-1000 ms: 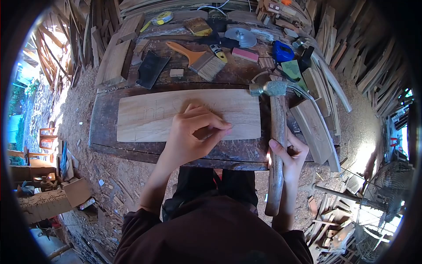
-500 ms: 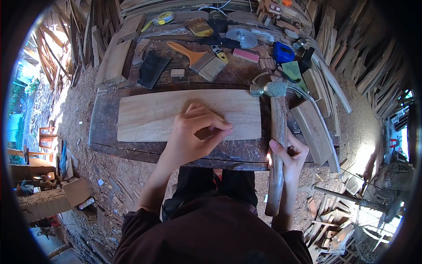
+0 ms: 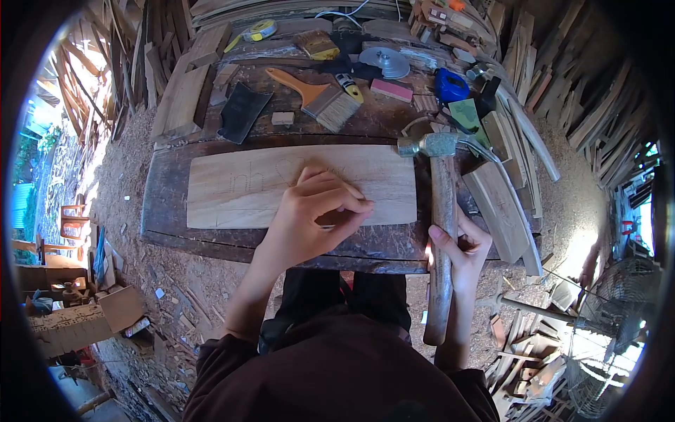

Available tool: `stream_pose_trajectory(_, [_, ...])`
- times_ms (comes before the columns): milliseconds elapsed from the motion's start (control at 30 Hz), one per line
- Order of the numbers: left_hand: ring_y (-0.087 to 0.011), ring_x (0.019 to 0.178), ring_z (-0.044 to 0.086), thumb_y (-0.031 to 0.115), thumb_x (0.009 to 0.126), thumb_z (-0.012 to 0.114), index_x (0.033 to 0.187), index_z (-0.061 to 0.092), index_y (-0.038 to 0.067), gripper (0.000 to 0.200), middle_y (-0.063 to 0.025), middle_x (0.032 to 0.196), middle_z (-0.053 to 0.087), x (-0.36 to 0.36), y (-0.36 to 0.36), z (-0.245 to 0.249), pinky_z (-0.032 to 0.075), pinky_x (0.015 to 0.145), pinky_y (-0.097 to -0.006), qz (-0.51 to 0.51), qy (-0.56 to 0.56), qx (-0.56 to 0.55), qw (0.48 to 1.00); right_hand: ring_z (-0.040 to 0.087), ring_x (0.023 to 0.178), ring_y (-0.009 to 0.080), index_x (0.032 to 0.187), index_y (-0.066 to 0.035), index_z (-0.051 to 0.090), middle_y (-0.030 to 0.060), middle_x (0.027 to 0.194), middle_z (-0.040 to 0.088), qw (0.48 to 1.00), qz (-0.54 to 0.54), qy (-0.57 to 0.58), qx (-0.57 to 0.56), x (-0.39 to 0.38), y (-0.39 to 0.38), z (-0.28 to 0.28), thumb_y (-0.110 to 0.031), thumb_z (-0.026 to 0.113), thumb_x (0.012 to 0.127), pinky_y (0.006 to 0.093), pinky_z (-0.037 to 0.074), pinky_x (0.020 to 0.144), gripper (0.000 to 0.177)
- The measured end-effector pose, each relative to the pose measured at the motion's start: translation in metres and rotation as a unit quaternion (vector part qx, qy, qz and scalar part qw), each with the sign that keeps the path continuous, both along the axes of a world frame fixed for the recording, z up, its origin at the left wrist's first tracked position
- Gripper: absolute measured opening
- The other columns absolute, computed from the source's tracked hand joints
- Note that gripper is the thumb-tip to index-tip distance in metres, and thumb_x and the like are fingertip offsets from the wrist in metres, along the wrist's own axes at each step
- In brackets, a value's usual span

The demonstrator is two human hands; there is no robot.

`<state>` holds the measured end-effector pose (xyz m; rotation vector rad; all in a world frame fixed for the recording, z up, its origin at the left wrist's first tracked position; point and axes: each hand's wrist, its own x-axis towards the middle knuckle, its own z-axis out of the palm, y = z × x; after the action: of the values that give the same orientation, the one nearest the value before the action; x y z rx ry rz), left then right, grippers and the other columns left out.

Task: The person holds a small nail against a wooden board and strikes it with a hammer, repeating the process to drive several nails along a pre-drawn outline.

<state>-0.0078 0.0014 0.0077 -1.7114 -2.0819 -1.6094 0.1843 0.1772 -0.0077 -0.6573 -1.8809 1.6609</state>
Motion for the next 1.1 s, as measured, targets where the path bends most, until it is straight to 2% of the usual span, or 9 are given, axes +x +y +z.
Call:
stream_pose_trajectory(200, [-0.0173,0.073,0.063,0.004,0.075,0.079,0.084,0.069,0.007,0.013,-0.0028,0.079,0.068,0.0,0.0,0.005,0.044,0.083,-0.0311,-0.006,-0.001,-0.008,1.0,0.058,0.078,0.0057,0.13,0.006,0.058,0.0035,0.089,0.069,0.999,0.014,-0.02,0.039,0.01,-0.001,0.008,0.002,0.076,0.078,0.021,0.047,0.073,0.055])
stream_pose_trajectory(333, [-0.0141,0.069,0.06,0.005,0.077,0.078,0.094,0.061,0.007,0.024,0.0002,0.08,0.067,0.004,-0.001,0.004,0.043,0.082,-0.0306,0.001,-0.049,-0.014,0.999,0.067,0.074,0.0131,0.124,0.01,0.061,0.0138,0.087,0.072,0.98,0.012,-0.07,0.187,0.029,-0.012,0.046,-0.002,0.078,0.071,0.0257,0.052,0.069,0.056])
stream_pose_trajectory(400, [-0.0158,0.07,0.06,0.005,0.074,0.08,0.093,0.061,0.007,0.027,-0.0012,0.082,0.068,0.005,0.0,0.004,0.046,0.076,-0.0307,0.01,-0.052,-0.013,0.999,0.069,0.071,0.0178,0.121,0.011,0.062,0.0169,0.089,0.073,0.946,0.042,0.0,0.321,0.037,-0.016,0.058,-0.004,0.079,0.069,0.0294,0.054,0.068,0.057])
stream_pose_trajectory(433, [-0.0174,0.071,0.06,0.004,0.071,0.082,0.092,0.06,0.007,0.03,-0.0027,0.083,0.069,0.005,0.0,0.003,0.049,0.07,-0.0308,0.021,-0.054,-0.013,0.998,0.07,0.073,0.0214,0.122,0.009,0.062,0.018,0.089,0.072,0.944,0.067,-0.021,0.323,0.043,-0.017,0.062,-0.005,0.08,0.067,0.0322,0.055,0.07,0.06])
stream_pose_trajectory(667, [-0.0215,0.076,0.061,0.006,0.076,0.081,0.095,0.05,0.007,0.036,-0.0036,0.083,0.069,0.001,-0.005,0.006,0.049,0.076,-0.0325,0.014,-0.025,-0.043,0.999,0.072,0.082,0.0254,0.12,0.008,0.063,0.0235,0.097,0.07,0.916,0.13,-0.103,0.366,0.038,-0.025,0.073,-0.009,0.084,0.065,0.0327,0.055,0.073,0.061])
stream_pose_trajectory(733, [-0.0218,0.08,0.063,0.007,0.076,0.08,0.093,0.049,0.008,0.036,-0.0031,0.083,0.07,0.002,-0.003,0.003,0.049,0.078,-0.0333,0.012,-0.019,-0.018,1.0,0.072,0.082,0.0264,0.119,0.008,0.063,0.0244,0.097,0.07,0.922,0.12,-0.09,0.357,0.041,-0.024,0.074,-0.009,0.083,0.065,0.0332,0.055,0.074,0.061])
stream_pose_trajectory(800, [-0.022,0.082,0.063,0.007,0.076,0.08,0.092,0.048,0.008,0.036,-0.0032,0.083,0.07,0.002,-0.004,0.003,0.049,0.078,-0.0331,0.011,-0.023,-0.024,0.999,0.068,0.069,0.0278,0.124,0.004,0.061,0.0216,0.087,0.069,0.911,0.086,-0.038,0.402,0.04,-0.025,0.076,-0.005,0.079,0.068,0.0335,0.053,0.065,0.06])
stream_pose_trajectory(933, [-0.0236,0.082,0.064,0.007,0.076,0.081,0.092,0.048,0.007,0.037,-0.0032,0.084,0.069,0.003,-0.004,0.003,0.051,0.075,-0.0328,0.008,-0.069,-0.043,0.997,0.071,0.075,0.0275,0.123,0.006,0.061,0.0222,0.09,0.07,0.901,0.135,-0.125,0.393,0.038,-0.025,0.077,-0.003,0.079,0.067,0.034,0.055,0.071,0.06])
stream_pose_trajectory(1100, [-0.0227,0.082,0.065,0.007,0.076,0.081,0.093,0.049,0.006,0.036,-0.0027,0.084,0.065,0.001,-0.004,0.002,0.051,0.074,-0.0326,0.013,-0.017,-0.031,0.999,0.071,0.082,0.0264,0.119,0.008,0.063,0.023,0.096,0.07,0.922,0.087,-0.06,0.372,0.045,-0.027,0.073,-0.008,0.082,0.066,0.0324,0.054,0.077,0.058])
